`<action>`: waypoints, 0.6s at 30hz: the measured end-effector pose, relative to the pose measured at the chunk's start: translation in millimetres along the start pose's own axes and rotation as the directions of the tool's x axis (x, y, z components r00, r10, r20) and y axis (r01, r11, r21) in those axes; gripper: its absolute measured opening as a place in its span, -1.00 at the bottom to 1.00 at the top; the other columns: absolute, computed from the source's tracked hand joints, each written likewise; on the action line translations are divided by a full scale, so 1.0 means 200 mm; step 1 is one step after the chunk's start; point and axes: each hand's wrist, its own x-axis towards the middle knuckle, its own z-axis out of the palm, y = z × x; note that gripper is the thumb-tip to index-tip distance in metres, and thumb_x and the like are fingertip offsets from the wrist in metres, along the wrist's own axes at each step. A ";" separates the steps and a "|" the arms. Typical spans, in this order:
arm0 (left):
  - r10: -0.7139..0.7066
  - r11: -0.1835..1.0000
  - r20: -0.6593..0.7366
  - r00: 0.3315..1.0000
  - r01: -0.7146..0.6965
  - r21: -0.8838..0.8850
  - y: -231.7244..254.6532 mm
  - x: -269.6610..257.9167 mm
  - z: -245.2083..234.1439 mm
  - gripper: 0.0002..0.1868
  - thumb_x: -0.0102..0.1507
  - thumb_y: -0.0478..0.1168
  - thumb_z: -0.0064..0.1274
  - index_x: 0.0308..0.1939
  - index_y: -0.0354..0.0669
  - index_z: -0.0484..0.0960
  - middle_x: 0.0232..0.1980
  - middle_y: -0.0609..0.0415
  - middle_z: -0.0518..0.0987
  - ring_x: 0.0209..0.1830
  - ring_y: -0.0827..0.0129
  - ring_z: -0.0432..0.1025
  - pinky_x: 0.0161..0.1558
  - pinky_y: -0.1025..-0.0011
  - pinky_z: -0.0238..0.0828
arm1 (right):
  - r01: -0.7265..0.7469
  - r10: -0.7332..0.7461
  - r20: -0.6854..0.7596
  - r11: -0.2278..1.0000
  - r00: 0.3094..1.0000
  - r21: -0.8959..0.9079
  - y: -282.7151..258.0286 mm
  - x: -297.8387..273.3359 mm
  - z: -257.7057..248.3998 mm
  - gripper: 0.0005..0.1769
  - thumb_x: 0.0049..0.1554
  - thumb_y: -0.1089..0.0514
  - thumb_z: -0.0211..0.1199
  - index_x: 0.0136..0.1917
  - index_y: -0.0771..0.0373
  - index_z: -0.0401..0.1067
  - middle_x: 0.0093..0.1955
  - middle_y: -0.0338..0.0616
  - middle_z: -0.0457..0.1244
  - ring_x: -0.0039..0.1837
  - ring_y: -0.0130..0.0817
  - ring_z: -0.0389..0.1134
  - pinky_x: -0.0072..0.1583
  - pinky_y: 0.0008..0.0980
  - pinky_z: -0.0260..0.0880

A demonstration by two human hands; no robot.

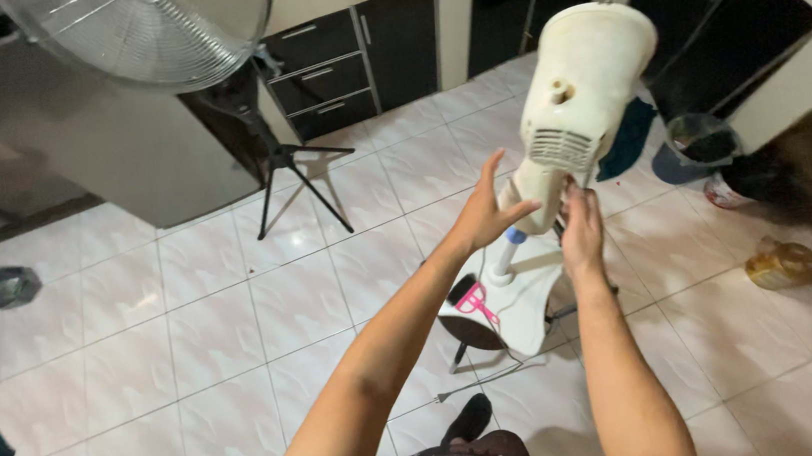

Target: The person wipes the fan's neck and base with a cloth, then uses a screwdriver to tighten screws on the fan's neck and base. The person handles the fan parts and a screwdriver throughout the process.

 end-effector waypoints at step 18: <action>-0.392 0.912 -0.678 0.622 0.359 -0.199 -0.16 -2.79 -1.39 -0.57 0.39 -0.24 -0.04 0.35 -0.16 0.42 0.24 -0.02 0.59 0.02 0.34 0.60 -0.01 0.40 0.56 | -0.540 0.478 0.738 0.821 0.476 -0.183 0.14 -1.85 1.41 -0.78 0.35 0.08 -0.11 0.14 0.25 0.22 -0.36 -0.24 0.08 -0.44 -0.51 0.04 -0.43 -0.50 0.00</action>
